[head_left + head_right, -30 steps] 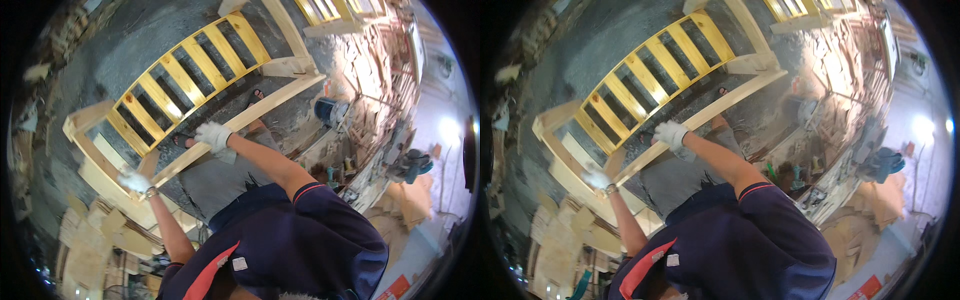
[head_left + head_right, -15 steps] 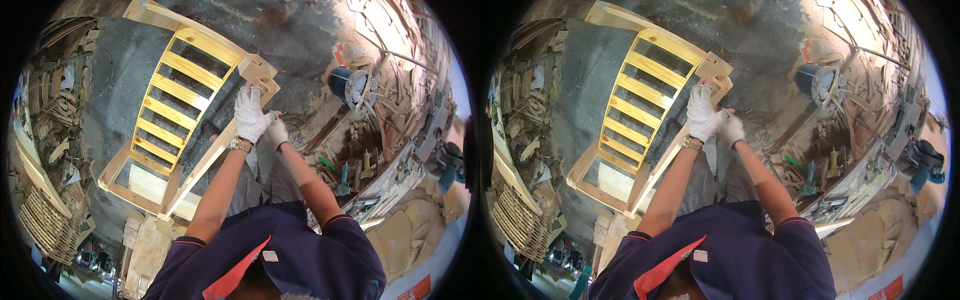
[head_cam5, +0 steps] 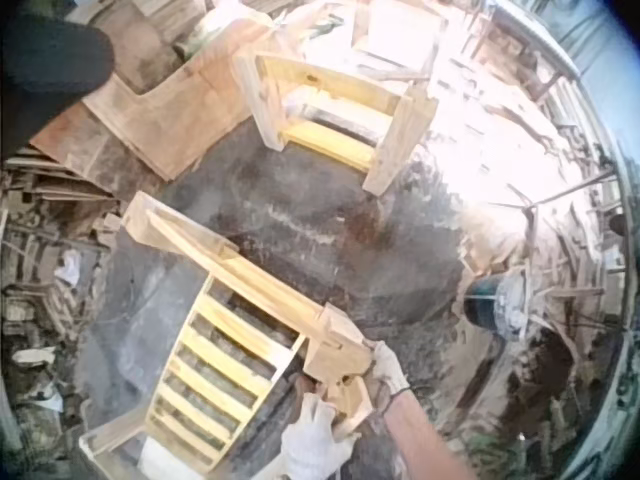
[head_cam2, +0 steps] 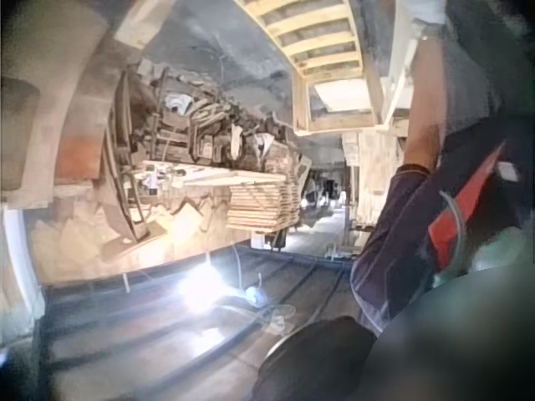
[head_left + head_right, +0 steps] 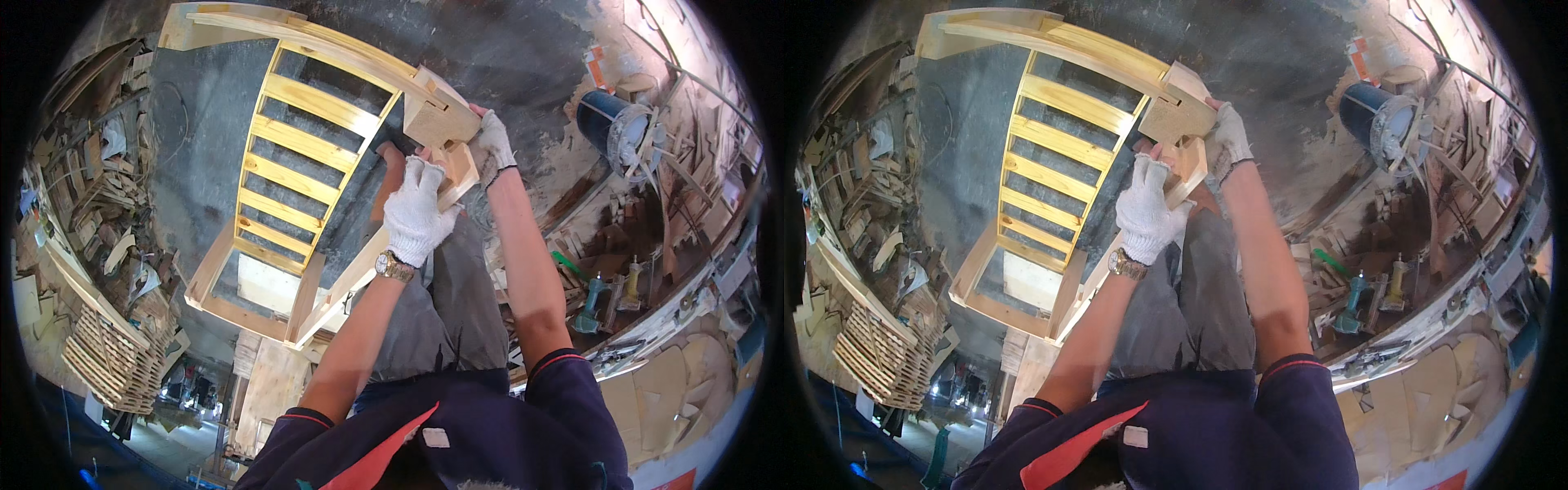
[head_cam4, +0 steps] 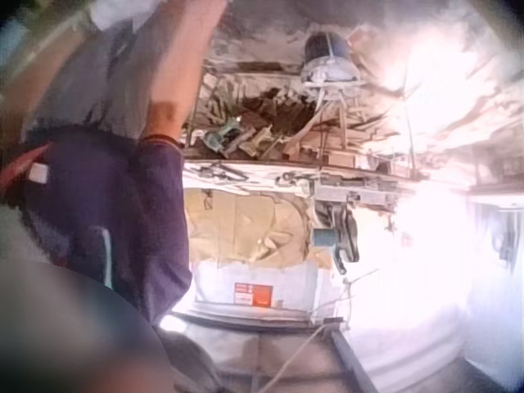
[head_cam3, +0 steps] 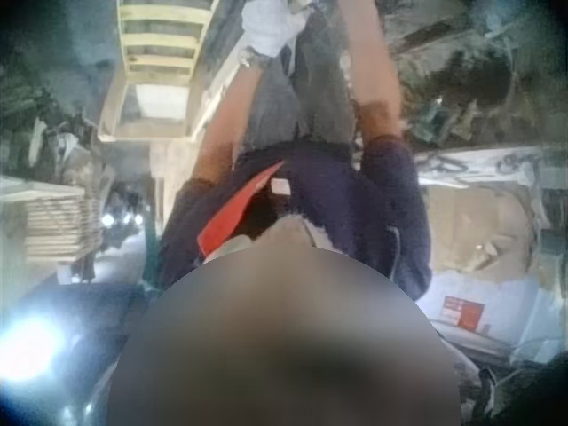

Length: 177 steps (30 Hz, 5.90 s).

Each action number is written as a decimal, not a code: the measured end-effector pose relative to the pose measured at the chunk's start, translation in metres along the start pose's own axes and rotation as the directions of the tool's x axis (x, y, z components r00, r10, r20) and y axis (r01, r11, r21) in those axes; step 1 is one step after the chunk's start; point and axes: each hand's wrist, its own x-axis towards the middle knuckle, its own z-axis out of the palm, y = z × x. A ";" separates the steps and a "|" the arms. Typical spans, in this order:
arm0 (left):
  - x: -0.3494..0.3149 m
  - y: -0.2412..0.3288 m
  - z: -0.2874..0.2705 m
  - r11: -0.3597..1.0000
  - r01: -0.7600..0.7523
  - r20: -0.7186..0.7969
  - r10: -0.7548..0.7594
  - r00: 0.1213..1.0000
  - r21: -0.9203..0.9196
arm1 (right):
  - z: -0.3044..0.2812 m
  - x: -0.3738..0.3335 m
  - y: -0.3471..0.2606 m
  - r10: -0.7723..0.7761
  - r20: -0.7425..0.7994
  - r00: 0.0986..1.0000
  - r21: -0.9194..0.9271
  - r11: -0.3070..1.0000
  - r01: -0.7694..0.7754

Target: The person assembles a wooden chair frame by driving screws into joints with a cordless drill, then fits and secures a slatted seat panel into the frame. The person repositions the frame and aligns the seat before fastening it.

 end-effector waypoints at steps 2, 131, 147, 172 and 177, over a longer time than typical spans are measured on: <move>-0.002 -0.002 -0.002 1.000 0.020 0.025 -0.020 0.999 0.017 | 0.004 -0.004 -0.004 0.088 -0.026 0.996 0.068 0.994 -0.086; 0.035 -0.064 0.067 0.919 0.390 0.128 -0.381 0.916 -0.057 | 0.007 -0.020 -0.041 0.005 0.630 0.777 -0.711 -0.400 0.579; 0.036 -0.061 0.066 0.905 0.419 0.156 -0.404 0.901 -0.079 | -0.004 -0.018 -0.036 -0.105 0.635 0.766 -0.704 -0.487 0.517; 0.038 -0.059 0.037 0.814 0.513 0.276 -0.445 0.852 -0.272 | 0.008 -0.013 -0.046 0.053 0.578 0.814 -0.794 -0.191 0.577; 0.038 -0.059 0.036 0.802 0.529 0.301 -0.451 0.840 -0.278 | 0.004 -0.004 -0.048 0.034 0.588 0.808 -0.790 -0.194 0.582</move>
